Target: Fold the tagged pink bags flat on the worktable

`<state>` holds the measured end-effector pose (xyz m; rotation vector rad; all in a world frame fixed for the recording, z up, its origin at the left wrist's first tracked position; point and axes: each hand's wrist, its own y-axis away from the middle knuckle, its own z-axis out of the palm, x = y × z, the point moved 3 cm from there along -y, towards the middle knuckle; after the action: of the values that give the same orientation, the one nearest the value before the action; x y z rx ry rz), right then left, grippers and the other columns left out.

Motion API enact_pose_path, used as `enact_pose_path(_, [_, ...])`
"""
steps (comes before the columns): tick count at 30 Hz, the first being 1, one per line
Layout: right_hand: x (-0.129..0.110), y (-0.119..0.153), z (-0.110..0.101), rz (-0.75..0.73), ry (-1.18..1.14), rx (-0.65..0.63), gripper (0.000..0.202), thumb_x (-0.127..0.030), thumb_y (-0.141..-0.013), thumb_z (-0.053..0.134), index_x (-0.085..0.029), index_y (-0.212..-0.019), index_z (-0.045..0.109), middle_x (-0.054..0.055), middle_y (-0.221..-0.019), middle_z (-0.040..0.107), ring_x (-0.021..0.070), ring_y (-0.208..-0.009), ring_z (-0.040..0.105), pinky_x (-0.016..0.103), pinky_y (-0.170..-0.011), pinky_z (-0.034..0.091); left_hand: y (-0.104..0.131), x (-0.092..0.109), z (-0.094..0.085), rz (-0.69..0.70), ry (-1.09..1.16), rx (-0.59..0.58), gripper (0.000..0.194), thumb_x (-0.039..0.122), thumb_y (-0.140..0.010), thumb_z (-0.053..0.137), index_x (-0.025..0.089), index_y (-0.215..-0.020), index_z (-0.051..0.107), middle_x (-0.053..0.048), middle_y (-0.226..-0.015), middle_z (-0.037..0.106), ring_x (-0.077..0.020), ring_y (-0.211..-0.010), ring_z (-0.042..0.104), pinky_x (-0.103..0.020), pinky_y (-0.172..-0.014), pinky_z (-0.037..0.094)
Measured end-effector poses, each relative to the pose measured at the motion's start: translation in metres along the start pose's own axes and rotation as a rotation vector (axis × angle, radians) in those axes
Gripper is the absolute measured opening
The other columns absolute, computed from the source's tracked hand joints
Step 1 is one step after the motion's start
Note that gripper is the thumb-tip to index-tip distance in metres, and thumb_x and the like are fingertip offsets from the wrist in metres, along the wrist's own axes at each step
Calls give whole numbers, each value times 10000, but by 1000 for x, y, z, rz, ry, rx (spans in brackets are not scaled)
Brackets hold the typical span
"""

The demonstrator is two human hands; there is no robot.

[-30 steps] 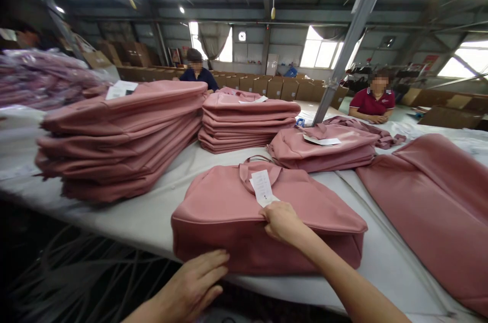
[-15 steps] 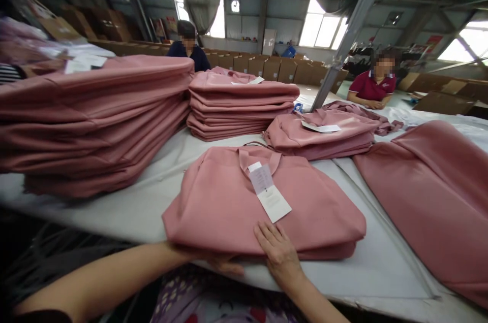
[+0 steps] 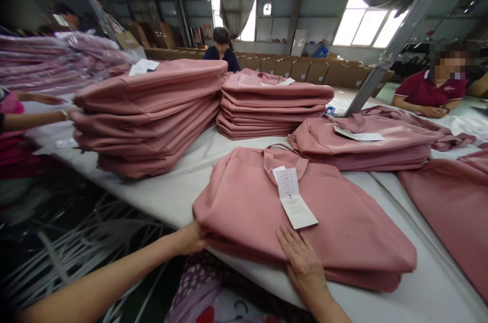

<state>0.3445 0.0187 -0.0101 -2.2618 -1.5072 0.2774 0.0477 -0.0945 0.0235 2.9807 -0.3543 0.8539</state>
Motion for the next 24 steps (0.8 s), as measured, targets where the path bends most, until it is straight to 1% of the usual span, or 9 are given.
enact_pose_path(2, [-2,-4,4,20,4,8,839,0,-690,353,-192,-1490,186,42,-1409,458,210,-1313,395,418,-1046,351,-3,-15,0,-158,39,106,332,226,-879,434,107,-1127,618,-84,-1103,680,-220,-1029,607,-299,-921,487])
enact_pose_path(4, [-3,-9,9,52,-6,13,833,-1,-694,360,-203,-1486,202,37,-1408,458,212,-1310,400,428,-1047,355,-11,-24,1,-252,91,160,327,245,-880,428,58,-1049,635,-102,-1006,701,-220,-930,634,-287,-831,522])
enact_pose_path(9, [3,-26,6,180,-135,-32,749,-26,-651,388,-203,-1377,446,37,-1347,525,213,-1235,490,429,-1039,389,-27,-33,1,-293,186,155,268,280,-857,496,116,-824,706,-53,-799,727,-172,-745,657,-221,-707,531])
enact_pose_path(12, [9,-42,-12,291,-268,-130,634,-70,-660,431,-204,-1262,577,48,-1257,601,217,-1134,571,387,-988,443,-25,-26,1,-251,171,126,353,333,-898,431,123,-879,713,-77,-840,730,-197,-809,663,-266,-783,525])
enact_pose_path(15, [15,-59,-36,381,-360,-190,515,-118,-730,470,-229,-1210,621,47,-1176,652,226,-1030,624,354,-913,483,-21,-2,5,-144,138,43,388,394,-907,422,187,-1144,650,-70,-1080,698,-232,-1021,623,-328,-938,466])
enact_pose_path(18, [20,-73,-55,445,-389,-216,468,-143,-773,496,-257,-1208,624,43,-1078,695,223,-941,653,323,-840,499,-21,34,12,81,73,-154,543,416,-891,478,286,-1409,378,-28,-1428,455,-230,-1296,430,-355,-1094,320])
enact_pose_path(20, [21,-77,-61,435,-363,-239,474,-131,-766,503,-267,-1203,627,37,-1028,709,221,-908,659,311,-807,502,-25,49,15,203,2,-256,653,430,-884,500,269,-1463,243,-40,-1528,264,-236,-1390,273,-372,-1148,209])
enact_pose_path(22, [18,-77,-61,377,-316,-253,491,-115,-749,495,-271,-1194,629,31,-1050,702,224,-921,654,318,-805,501,-33,50,16,238,-35,-297,679,432,-881,510,279,-1470,208,-21,-1546,207,-233,-1403,238,-354,-1157,172])
enact_pose_path(24, [11,-70,-54,308,-270,-231,535,-84,-724,470,-259,-1208,616,32,-1130,674,223,-989,635,336,-853,491,-40,39,16,194,-43,-303,599,424,-888,500,350,-1439,280,45,-1525,270,-226,-1375,302,-336,-1151,195])
